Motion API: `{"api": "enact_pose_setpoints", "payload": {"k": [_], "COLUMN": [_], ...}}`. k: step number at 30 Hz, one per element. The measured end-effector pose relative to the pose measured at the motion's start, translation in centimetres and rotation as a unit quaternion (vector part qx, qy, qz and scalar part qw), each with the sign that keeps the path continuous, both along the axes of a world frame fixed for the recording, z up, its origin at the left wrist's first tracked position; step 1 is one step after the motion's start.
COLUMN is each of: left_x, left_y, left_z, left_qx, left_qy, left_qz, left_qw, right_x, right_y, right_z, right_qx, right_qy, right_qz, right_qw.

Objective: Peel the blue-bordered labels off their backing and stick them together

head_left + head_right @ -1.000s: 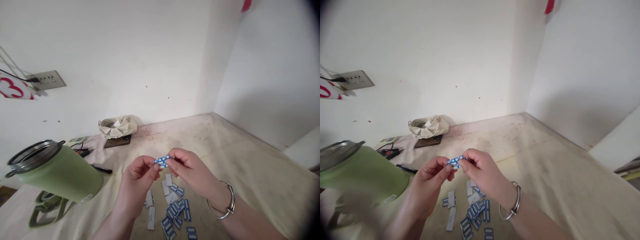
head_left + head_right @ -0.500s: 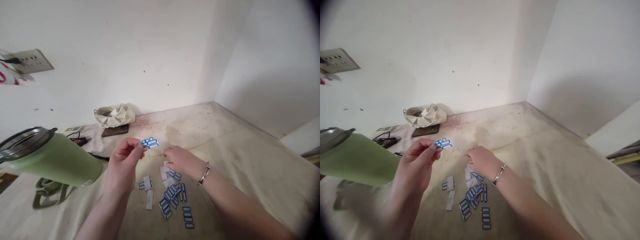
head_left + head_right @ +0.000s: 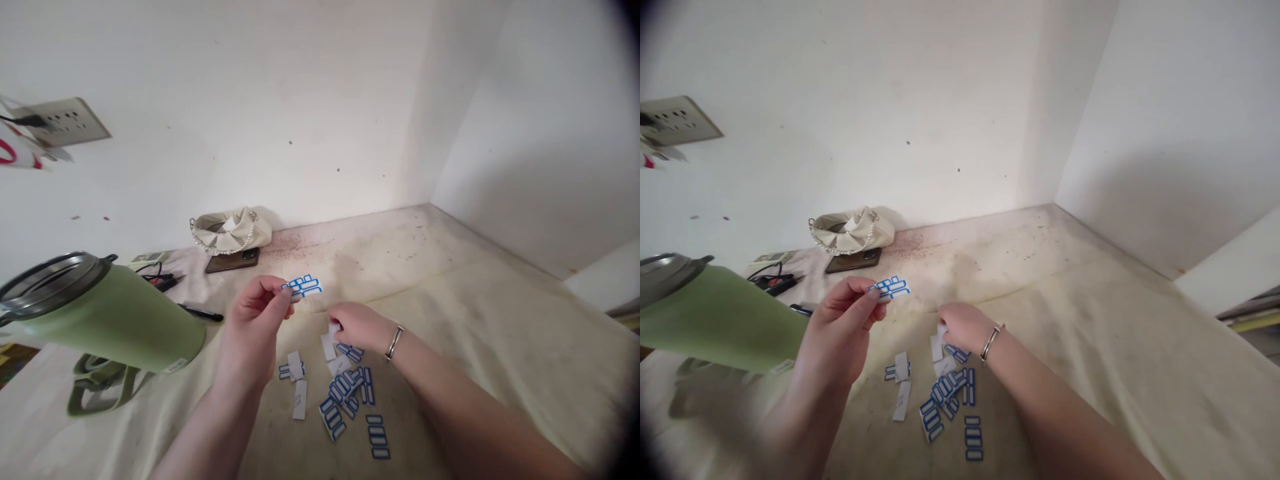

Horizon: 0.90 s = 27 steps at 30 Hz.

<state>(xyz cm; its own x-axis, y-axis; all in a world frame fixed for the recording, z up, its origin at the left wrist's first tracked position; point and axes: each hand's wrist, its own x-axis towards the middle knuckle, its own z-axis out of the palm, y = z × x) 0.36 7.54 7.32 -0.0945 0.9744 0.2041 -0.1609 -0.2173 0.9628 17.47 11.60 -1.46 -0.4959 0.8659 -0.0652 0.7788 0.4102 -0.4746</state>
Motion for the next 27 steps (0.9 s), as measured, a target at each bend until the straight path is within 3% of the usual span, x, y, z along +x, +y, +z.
{"api": "enact_pose_setpoints", "payload": {"k": [4,8,12,14,17,19,27], "left_x": [0.1,-0.1,-0.3,-0.2,0.3,0.6,0.5], "left_y": [0.1,0.2,0.4,0.4,0.1,-0.3,-1.2], "left_z": [0.0,0.1,-0.1,-0.2,-0.1,0.3,1.0], "left_qx": [-0.009,-0.016,-0.041,-0.065,-0.109,-0.132,-0.136], "left_qy": [0.0,-0.005,-0.006,0.018,0.05,0.044,0.019], "left_qz": [0.006,0.007,-0.002,-0.022,-0.085,-0.126,-0.162], "left_qw": [1.0,1.0,0.999,0.997,0.989,0.982,0.977], "right_x": [0.6,1.8,2.7,2.7,2.1,1.7,1.1], "right_y": [0.2,-0.3,-2.3,-3.5,-4.8,-5.0,-4.5], "right_z": [1.9,5.3,8.5,9.6,10.3,10.3,9.7], "right_qx": [0.004,0.024,0.002,0.07,0.209,0.268,0.313], "right_qy": [0.066,0.145,0.37,0.431,0.42,0.383,0.27], "right_qz": [-0.006,-0.032,-0.06,-0.046,0.022,0.074,0.098], "right_qw": [0.998,0.989,0.927,0.898,0.883,0.881,0.905]}}
